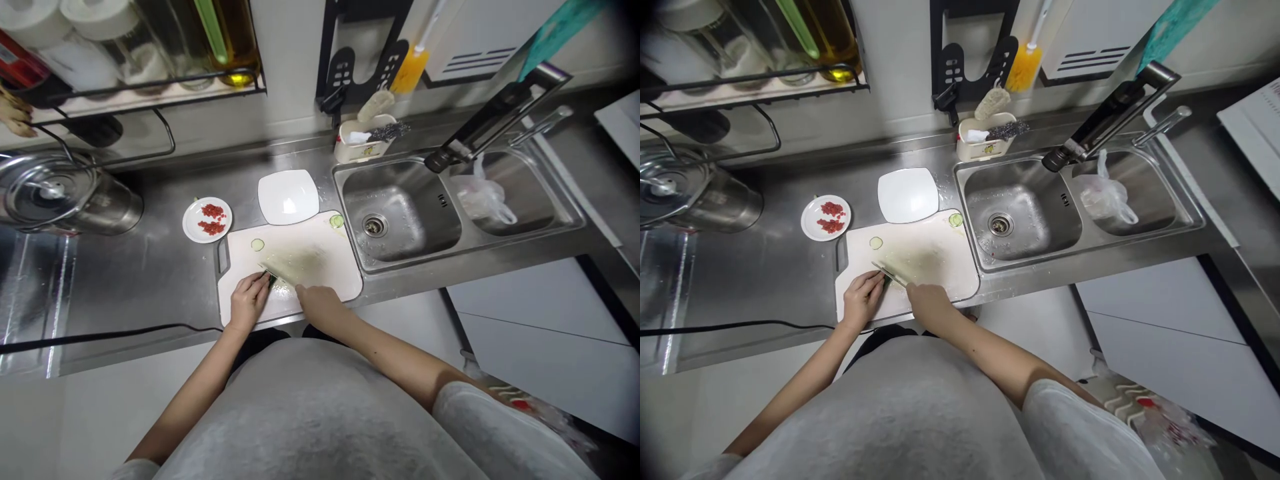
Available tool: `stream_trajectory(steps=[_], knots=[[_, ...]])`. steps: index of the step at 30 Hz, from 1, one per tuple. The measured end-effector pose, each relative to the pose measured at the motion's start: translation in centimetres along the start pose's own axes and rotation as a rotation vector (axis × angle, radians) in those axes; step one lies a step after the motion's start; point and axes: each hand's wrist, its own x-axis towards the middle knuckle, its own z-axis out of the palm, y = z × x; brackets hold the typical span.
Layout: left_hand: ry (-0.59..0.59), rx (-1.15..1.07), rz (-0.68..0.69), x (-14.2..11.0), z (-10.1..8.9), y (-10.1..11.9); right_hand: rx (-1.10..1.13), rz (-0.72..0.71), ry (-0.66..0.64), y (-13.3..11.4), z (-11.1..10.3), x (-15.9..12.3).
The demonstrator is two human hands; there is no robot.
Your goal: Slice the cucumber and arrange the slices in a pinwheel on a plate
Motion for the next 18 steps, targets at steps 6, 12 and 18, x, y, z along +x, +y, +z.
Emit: stream_trajectory(steps=[6, 12, 18], knots=[[-0.007, -0.004, 0.000, 0.1, -0.1, 0.1, -0.007, -0.010, -0.019, 0.5, -0.1, 0.2], [-0.007, 0.022, 0.005, 0.2, -0.1, 0.3, 0.000, -0.007, -0.056, 0.6, -0.4, 0.9], [-0.013, 0.015, 0.009, 0.3, -0.2, 0.4, 0.017, -0.013, -0.080, 0.7, -0.7, 1.1]])
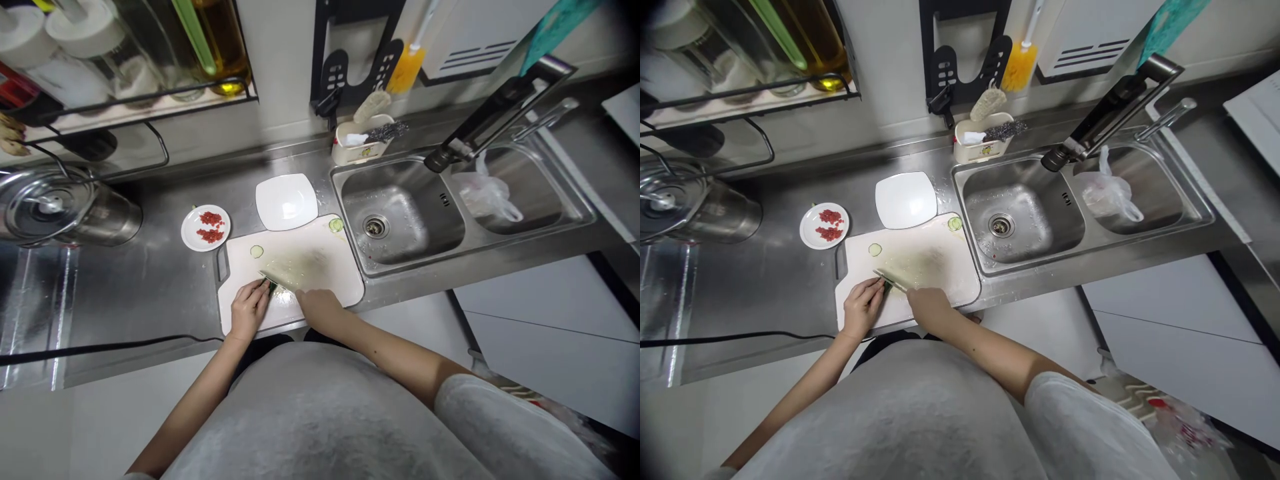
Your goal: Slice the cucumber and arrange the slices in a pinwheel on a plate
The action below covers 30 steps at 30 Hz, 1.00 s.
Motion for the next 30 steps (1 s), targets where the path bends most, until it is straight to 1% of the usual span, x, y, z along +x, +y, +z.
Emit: stream_trajectory(steps=[6, 12, 22, 26, 28, 30], knots=[[0.001, 0.000, -0.012, 0.0, 0.0, 0.0, -0.001, -0.013, 0.011, 0.2, 0.5, 0.2], [0.012, 0.012, 0.004, 0.1, 0.1, 0.0, -0.005, 0.006, -0.001, -0.2, 0.5, 0.9], [0.035, 0.097, 0.054, 0.0, 0.1, 0.2, -0.021, 0.056, 0.070, -0.3, 1.6, 0.6], [0.042, 0.127, 0.050, -0.1, 0.1, 0.5, -0.047, 0.079, 0.157, 0.3, 1.3, -0.1], [0.057, 0.120, 0.008, -0.1, -0.1, 0.7, -0.067, 0.089, 0.213, 0.8, 1.2, -0.7], [0.088, 0.101, -0.069, 0.0, -0.4, 0.9, -0.097, 0.094, 0.267, 1.4, 1.1, -1.3]])
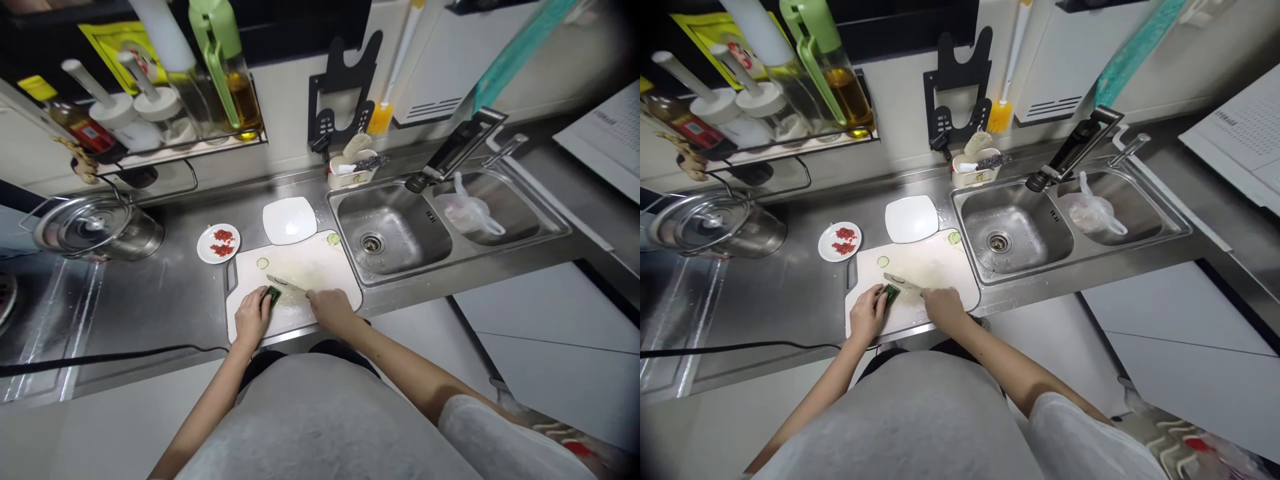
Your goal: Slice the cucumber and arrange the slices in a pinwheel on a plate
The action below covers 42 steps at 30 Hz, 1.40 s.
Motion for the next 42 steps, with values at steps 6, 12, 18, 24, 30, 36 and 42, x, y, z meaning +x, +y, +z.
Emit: stream_trajectory(steps=[6, 12, 18, 24, 30, 36, 42], knots=[[0.015, -0.106, -0.179, 3.0, -1.6, 1.3, -0.114, -0.026, 0.148, 1.6, 0.5, -1.1], [-0.278, -0.120, -0.060, 6.2, -1.5, 2.6, -0.172, -0.062, 0.221, 2.1, 0.6, -1.2], [-0.351, -0.241, -0.111, 6.4, -0.6, 2.7, -0.190, -0.081, 0.246, 2.3, 0.9, -1.6], [-0.284, -0.298, -0.316, 6.5, 0.0, 3.6, -0.173, -0.072, 0.240, 2.5, 1.7, -1.5], [-0.196, -0.092, -0.538, 8.3, 0.8, 3.3, -0.146, 0.004, 0.179, 3.0, 1.3, -1.7], [-0.193, 0.053, -0.582, 10.1, 1.3, 1.9, -0.112, 0.054, 0.165, 3.4, 1.0, -2.1], [-0.196, 0.135, -0.515, 11.1, 1.8, 0.7, -0.098, 0.086, 0.156, 3.7, 1.0, -2.3]])
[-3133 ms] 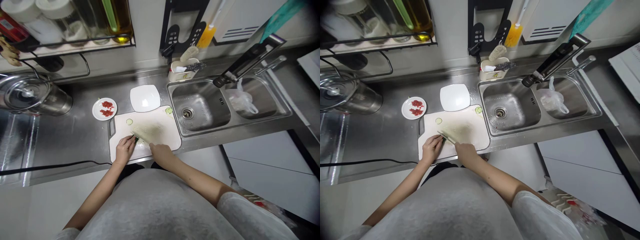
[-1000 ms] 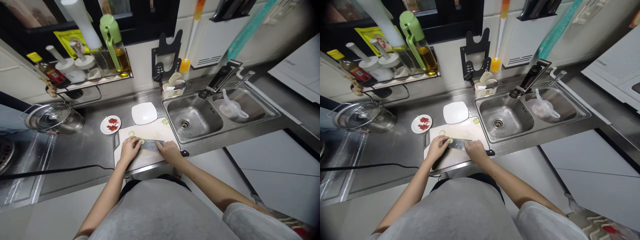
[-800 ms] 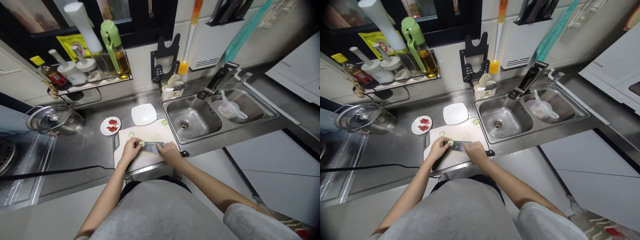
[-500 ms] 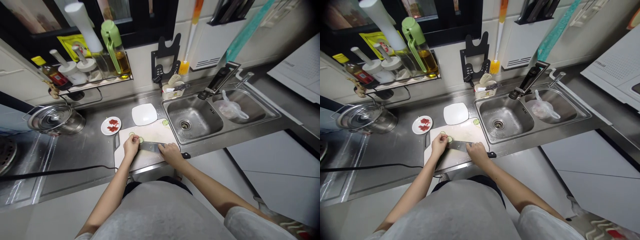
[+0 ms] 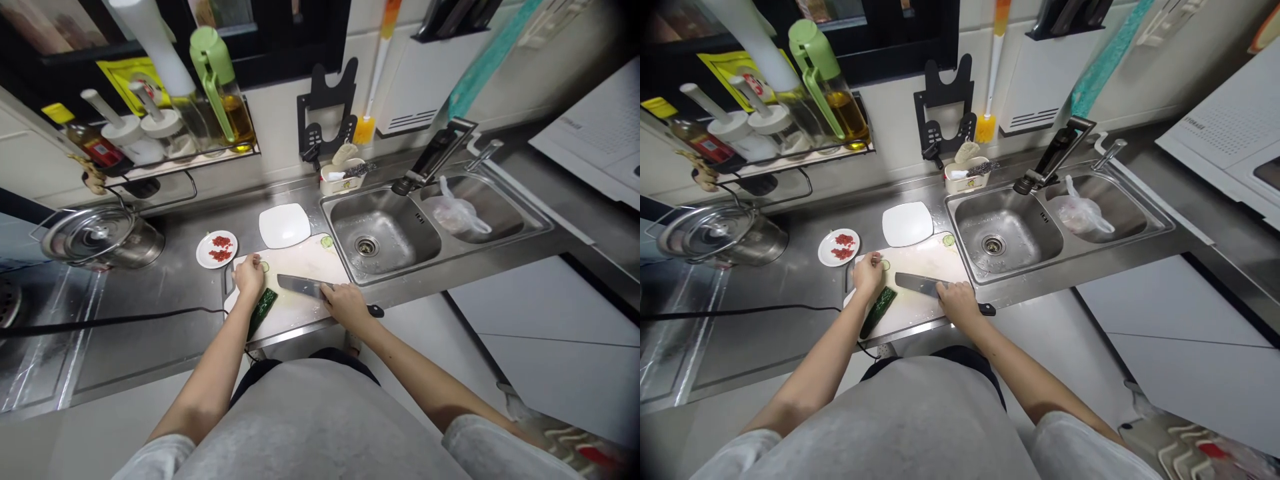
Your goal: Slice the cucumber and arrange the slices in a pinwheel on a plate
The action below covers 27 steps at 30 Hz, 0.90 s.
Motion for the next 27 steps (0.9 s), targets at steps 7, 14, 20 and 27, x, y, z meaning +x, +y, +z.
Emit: stream_trajectory(steps=[7, 14, 20, 27], knots=[[0.220, -0.216, 0.062, -1.1, 0.0, -1.8, 0.027, 0.006, -0.022, -0.1, 0.0, -0.2], [0.132, -0.281, 0.458, -7.3, -0.5, -4.8, 0.156, 0.031, -0.155, -2.7, -0.6, -0.1], [0.103, -0.171, 0.551, -9.5, 0.3, -6.0, 0.191, -0.059, -0.229, -4.6, -1.1, 0.0], [0.110, -0.141, 0.582, -9.4, 0.9, -6.6, 0.193, -0.091, -0.286, -5.2, -1.5, 0.4]])
